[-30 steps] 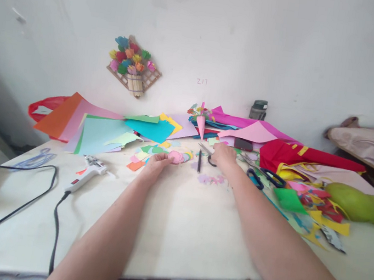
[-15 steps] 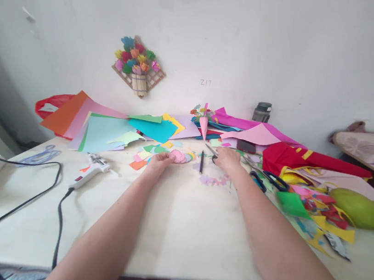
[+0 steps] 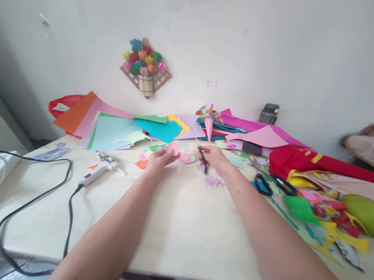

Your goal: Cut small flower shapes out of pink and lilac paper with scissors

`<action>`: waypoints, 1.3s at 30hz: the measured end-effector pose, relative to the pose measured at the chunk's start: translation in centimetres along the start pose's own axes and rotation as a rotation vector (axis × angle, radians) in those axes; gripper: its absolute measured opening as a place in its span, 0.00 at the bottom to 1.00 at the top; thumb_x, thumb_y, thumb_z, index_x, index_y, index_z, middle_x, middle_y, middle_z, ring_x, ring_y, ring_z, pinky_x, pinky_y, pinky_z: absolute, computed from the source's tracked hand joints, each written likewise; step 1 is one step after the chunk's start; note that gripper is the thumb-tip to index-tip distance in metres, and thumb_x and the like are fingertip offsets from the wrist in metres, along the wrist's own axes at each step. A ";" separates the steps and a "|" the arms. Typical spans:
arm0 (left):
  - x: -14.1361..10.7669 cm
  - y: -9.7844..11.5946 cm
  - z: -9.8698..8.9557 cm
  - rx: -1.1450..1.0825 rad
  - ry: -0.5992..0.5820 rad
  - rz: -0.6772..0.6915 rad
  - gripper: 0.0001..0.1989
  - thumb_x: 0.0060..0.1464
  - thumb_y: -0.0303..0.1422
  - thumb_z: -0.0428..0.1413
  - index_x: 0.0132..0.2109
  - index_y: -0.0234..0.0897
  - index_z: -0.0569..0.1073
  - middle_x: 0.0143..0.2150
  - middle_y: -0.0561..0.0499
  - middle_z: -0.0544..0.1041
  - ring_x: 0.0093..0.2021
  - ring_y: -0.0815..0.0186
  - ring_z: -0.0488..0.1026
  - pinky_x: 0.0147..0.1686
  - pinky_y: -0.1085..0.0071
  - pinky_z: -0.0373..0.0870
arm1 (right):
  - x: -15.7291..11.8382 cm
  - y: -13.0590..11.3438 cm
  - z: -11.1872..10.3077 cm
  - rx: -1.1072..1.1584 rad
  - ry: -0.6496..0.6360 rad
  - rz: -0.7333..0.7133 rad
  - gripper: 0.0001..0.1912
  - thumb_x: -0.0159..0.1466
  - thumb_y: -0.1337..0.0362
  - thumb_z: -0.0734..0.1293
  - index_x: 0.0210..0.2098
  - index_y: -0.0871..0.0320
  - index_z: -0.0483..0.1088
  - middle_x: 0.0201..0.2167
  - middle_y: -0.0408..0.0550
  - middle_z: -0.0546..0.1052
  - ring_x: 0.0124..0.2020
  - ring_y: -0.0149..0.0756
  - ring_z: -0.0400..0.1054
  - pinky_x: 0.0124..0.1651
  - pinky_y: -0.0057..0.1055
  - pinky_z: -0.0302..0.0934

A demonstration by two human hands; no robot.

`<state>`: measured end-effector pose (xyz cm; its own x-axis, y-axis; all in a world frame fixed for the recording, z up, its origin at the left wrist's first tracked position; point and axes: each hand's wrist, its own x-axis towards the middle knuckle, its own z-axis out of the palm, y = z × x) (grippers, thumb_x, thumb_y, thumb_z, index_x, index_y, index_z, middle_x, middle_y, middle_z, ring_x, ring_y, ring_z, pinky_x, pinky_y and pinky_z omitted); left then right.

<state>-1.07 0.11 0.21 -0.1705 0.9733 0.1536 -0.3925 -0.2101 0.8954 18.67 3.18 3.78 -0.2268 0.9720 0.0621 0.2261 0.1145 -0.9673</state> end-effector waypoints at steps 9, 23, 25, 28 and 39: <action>0.1 0.0 -0.6 -0.095 0.048 -0.045 0.18 0.35 0.35 0.73 0.28 0.35 0.72 0.28 0.52 0.79 0.35 0.60 0.81 0.51 0.58 0.73 | -1.5 -0.1 3.6 0.036 -0.218 0.013 0.11 0.61 0.60 0.71 0.34 0.60 0.68 0.23 0.39 0.72 0.18 0.23 0.66 0.17 0.20 0.51; 0.1 0.2 -0.5 -0.116 0.088 -0.058 0.14 0.41 0.31 0.70 0.29 0.34 0.71 0.32 0.49 0.80 0.35 0.62 0.80 0.53 0.59 0.72 | -1.9 -0.1 3.6 -0.031 -0.292 0.021 0.11 0.62 0.58 0.70 0.35 0.60 0.68 0.21 0.38 0.70 0.16 0.22 0.62 0.14 0.19 0.47; 0.0 0.3 -0.4 -0.108 0.097 -0.068 0.14 0.42 0.31 0.70 0.28 0.34 0.70 0.31 0.50 0.79 0.35 0.60 0.81 0.51 0.59 0.73 | -2.0 -0.2 3.5 -0.024 -0.301 0.029 0.10 0.62 0.59 0.69 0.34 0.59 0.69 0.20 0.38 0.70 0.15 0.22 0.62 0.14 0.19 0.45; -0.1 0.4 -0.3 -0.101 0.098 -0.077 0.15 0.42 0.31 0.70 0.28 0.35 0.69 0.29 0.50 0.78 0.37 0.57 0.81 0.49 0.59 0.74 | -2.1 -0.5 3.4 0.000 -0.321 0.042 0.08 0.62 0.61 0.69 0.33 0.60 0.68 0.19 0.38 0.70 0.14 0.21 0.61 0.14 0.18 0.44; -0.3 0.8 0.1 -0.134 0.108 -0.102 0.12 0.43 0.26 0.67 0.28 0.33 0.70 0.28 0.49 0.78 0.35 0.58 0.81 0.45 0.60 0.75 | -2.2 -0.3 3.2 0.086 -0.375 0.082 0.09 0.63 0.60 0.68 0.34 0.60 0.67 0.17 0.38 0.69 0.13 0.21 0.59 0.12 0.17 0.42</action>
<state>-1.26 -0.35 0.93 -0.2171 0.9761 0.0127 -0.5280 -0.1284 0.8395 16.08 0.36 3.19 -0.5449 0.8331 -0.0952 0.1813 0.0062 -0.9834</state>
